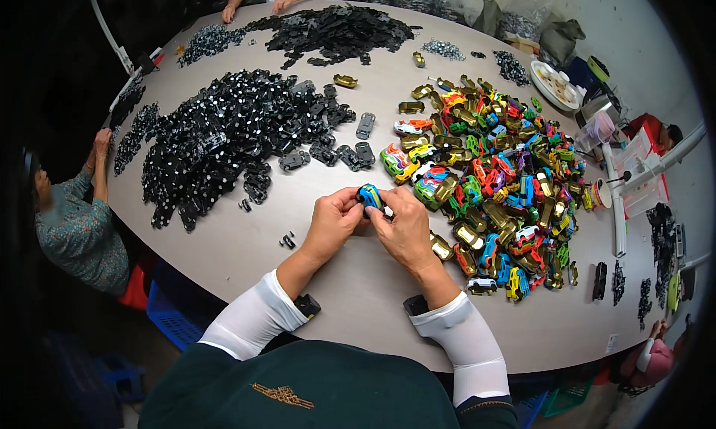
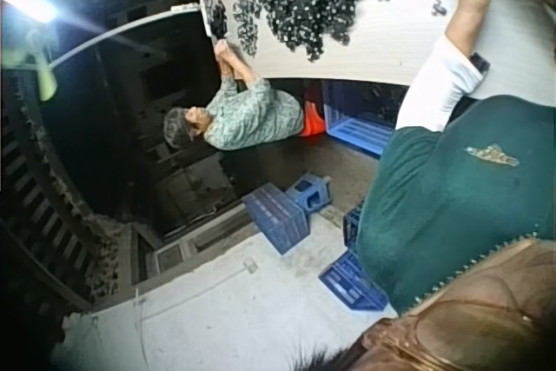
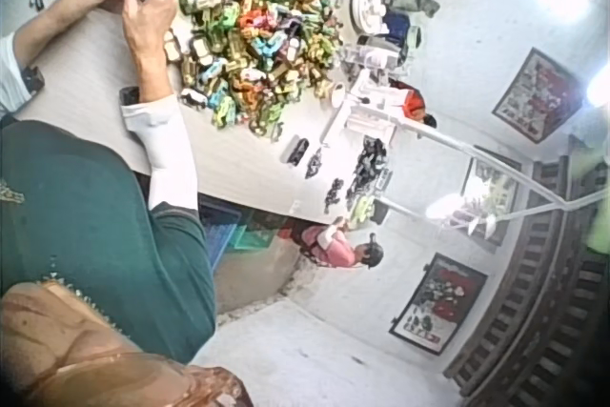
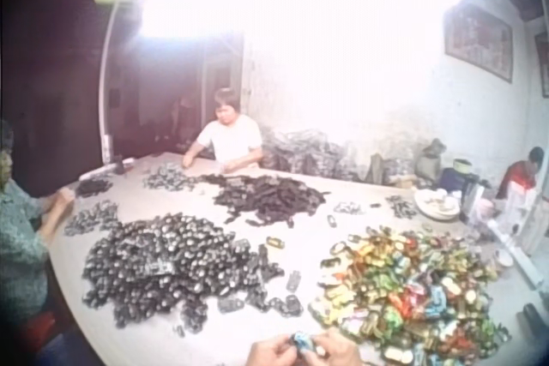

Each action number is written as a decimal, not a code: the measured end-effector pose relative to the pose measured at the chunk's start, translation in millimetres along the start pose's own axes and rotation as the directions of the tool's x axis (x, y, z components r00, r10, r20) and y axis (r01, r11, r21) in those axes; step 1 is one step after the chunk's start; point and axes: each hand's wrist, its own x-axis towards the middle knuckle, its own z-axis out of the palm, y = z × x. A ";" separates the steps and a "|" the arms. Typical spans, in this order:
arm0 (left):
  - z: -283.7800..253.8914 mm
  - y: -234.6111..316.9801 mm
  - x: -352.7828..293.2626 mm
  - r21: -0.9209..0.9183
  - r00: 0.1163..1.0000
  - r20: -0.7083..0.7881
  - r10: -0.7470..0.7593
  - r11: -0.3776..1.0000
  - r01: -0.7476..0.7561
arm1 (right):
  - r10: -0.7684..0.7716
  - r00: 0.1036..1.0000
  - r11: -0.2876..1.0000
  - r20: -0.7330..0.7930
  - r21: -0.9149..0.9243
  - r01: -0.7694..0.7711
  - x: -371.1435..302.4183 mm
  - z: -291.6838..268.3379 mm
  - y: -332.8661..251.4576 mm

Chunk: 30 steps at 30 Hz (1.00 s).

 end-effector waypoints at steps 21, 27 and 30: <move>-9.2 3.4 5.2 -0.242 0.998 0.066 0.000 0.970 0.016 | 0.109 0.993 0.965 -0.035 0.243 -0.097 -1.0 -1.2 8.8; -10.5 3.0 2.7 -0.124 0.996 0.088 0.005 0.992 0.006 | -0.121 0.988 0.990 -0.095 0.063 0.128 0.3 -0.7 -7.4; -6.2 -0.1 0.9 -0.131 0.997 0.066 0.038 0.991 -0.029 | -0.224 0.968 0.974 -0.116 0.001 0.226 1.5 1.8 -3.3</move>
